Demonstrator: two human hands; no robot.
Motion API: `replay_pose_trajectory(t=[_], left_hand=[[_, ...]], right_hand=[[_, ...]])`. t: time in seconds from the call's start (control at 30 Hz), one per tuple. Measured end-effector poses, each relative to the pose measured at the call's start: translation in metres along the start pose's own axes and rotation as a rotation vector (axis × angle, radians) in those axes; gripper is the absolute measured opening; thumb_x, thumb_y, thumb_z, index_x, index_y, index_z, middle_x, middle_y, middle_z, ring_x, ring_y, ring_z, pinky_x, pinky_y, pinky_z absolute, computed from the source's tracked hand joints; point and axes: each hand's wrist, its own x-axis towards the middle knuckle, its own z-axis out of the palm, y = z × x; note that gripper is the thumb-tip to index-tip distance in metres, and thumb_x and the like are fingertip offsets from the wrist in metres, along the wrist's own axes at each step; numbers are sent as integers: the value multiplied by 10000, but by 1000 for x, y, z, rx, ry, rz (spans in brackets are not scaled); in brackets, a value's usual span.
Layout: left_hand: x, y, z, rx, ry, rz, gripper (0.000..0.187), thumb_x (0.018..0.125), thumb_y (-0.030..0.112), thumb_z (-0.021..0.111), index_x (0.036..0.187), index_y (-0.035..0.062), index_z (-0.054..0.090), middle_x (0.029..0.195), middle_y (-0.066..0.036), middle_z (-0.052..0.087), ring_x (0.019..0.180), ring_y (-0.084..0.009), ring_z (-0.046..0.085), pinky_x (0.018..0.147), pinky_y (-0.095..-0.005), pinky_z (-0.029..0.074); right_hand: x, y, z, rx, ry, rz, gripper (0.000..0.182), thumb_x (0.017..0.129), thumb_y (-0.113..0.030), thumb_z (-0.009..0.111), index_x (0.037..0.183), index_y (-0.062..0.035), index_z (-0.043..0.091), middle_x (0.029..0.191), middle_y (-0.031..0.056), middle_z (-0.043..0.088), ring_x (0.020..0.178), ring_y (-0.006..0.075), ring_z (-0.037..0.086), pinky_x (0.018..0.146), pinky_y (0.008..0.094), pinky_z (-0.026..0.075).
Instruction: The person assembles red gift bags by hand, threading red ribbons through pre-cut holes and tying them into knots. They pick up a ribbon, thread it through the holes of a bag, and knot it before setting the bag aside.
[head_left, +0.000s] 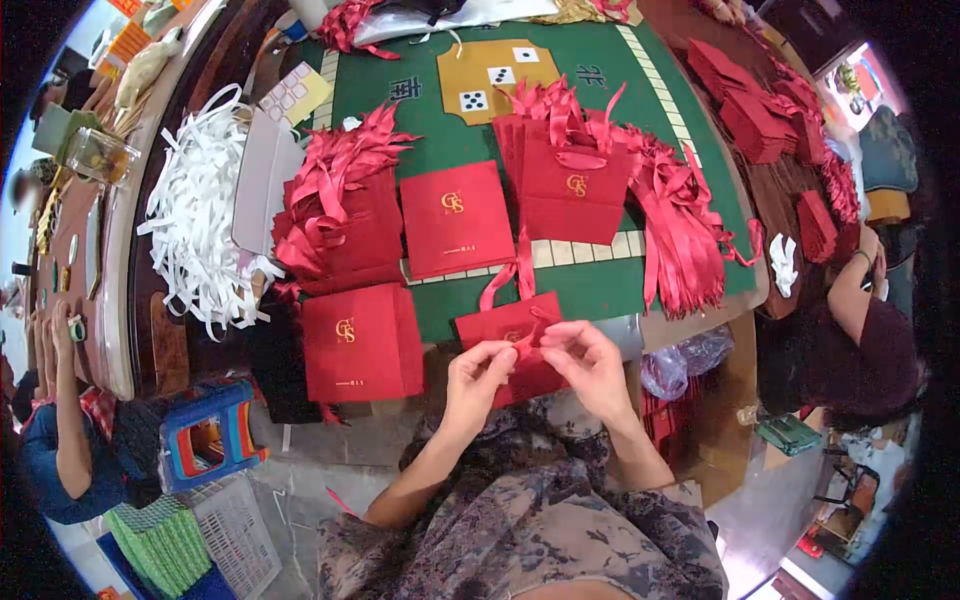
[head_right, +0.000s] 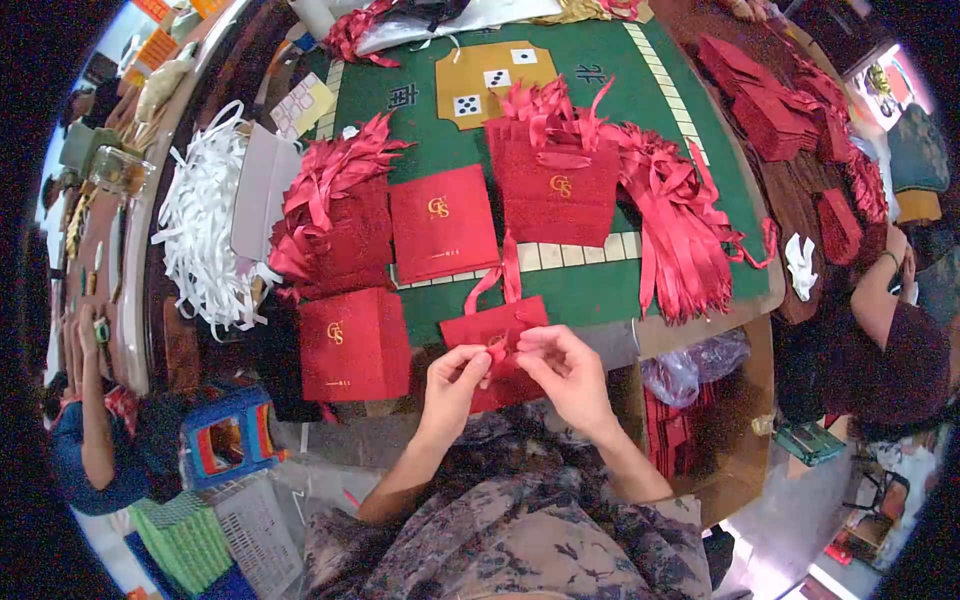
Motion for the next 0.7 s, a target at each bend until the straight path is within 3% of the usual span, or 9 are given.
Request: replay_pose_trajectory(t=[0.2, 0.27, 0.3, 0.33, 0.4, 0.47, 0.5, 0.57, 0.7], left_hand=[[1, -6, 6, 82, -14, 34, 143, 950, 99, 691, 1054, 8, 724, 893, 22, 675, 773, -40, 570, 662, -200, 450], [3, -3, 5, 416, 89, 413, 145, 940, 38, 658, 1073, 9, 710, 1004, -61, 650, 929, -131, 607, 810, -259, 493], [4, 9, 3, 529, 163, 478, 188, 911, 0, 654, 1092, 9, 703, 1103, -126, 614, 1037, -213, 600, 876, -306, 496], [9, 15, -3, 733, 243, 587, 239, 889, -2, 656, 1125, 20, 692, 1109, -152, 611, 1058, -290, 591, 905, -365, 492], [19, 21, -12, 1050, 324, 615, 303, 863, 18, 675, 1166, 30, 675, 1138, -178, 600, 1084, -343, 567, 943, -423, 473], [26, 18, -20, 1106, 327, 597, 324, 841, 36, 691, 1164, 47, 673, 1131, -161, 609, 1078, -358, 552, 953, -451, 451], [29, 18, -24, 1159, 272, 594, 305, 836, 36, 692, 1141, 56, 678, 1109, -147, 616, 1055, -354, 555, 936, -449, 453], [32, 19, -24, 1223, 220, 606, 252, 808, 29, 703, 1055, 76, 684, 1025, -105, 625, 981, -339, 556, 855, -447, 455], [34, 31, -23, 1229, 139, 591, 212, 791, 23, 710, 993, 75, 677, 968, -104, 615, 943, -335, 555, 816, -452, 449]], right_hand=[[11, 10, 15, 60, 19, -60, 117, 977, -23, 620, 1079, 12, 667, 1011, 42, 683, 949, 102, 637, 851, 261, 528], [16, 6, 18, -93, 26, -115, 137, 957, -20, 642, 1085, -7, 690, 1011, 57, 697, 884, 84, 644, 781, 242, 525], [17, 1, 20, -92, 25, -113, 137, 957, -20, 642, 1085, -7, 690, 1011, 57, 697, 884, 84, 644, 781, 242, 525], [19, -5, 22, -278, 32, -236, 146, 951, -22, 642, 1087, -17, 696, 986, 72, 692, 847, 114, 663, 757, 260, 533], [23, -9, 26, -462, 38, -355, 156, 945, -23, 641, 1088, -27, 702, 961, 86, 688, 810, 144, 681, 734, 278, 540], [28, -10, 33, -648, 35, -420, 180, 940, -31, 635, 1105, -40, 708, 904, 114, 662, 794, 236, 694, 711, 327, 548], [29, -5, 37, -640, 32, -316, 166, 903, -37, 674, 1066, -40, 709, 945, 118, 674, 868, 296, 675, 756, 347, 532], [36, 8, 40, -647, 47, -314, 145, 891, -53, 691, 1035, -36, 700, 935, 119, 678, 865, 292, 678, 754, 361, 532], [44, 24, 38, -711, 56, -354, 123, 864, -75, 724, 964, -25, 674, 927, 118, 691, 855, 281, 684, 745, 371, 532]])
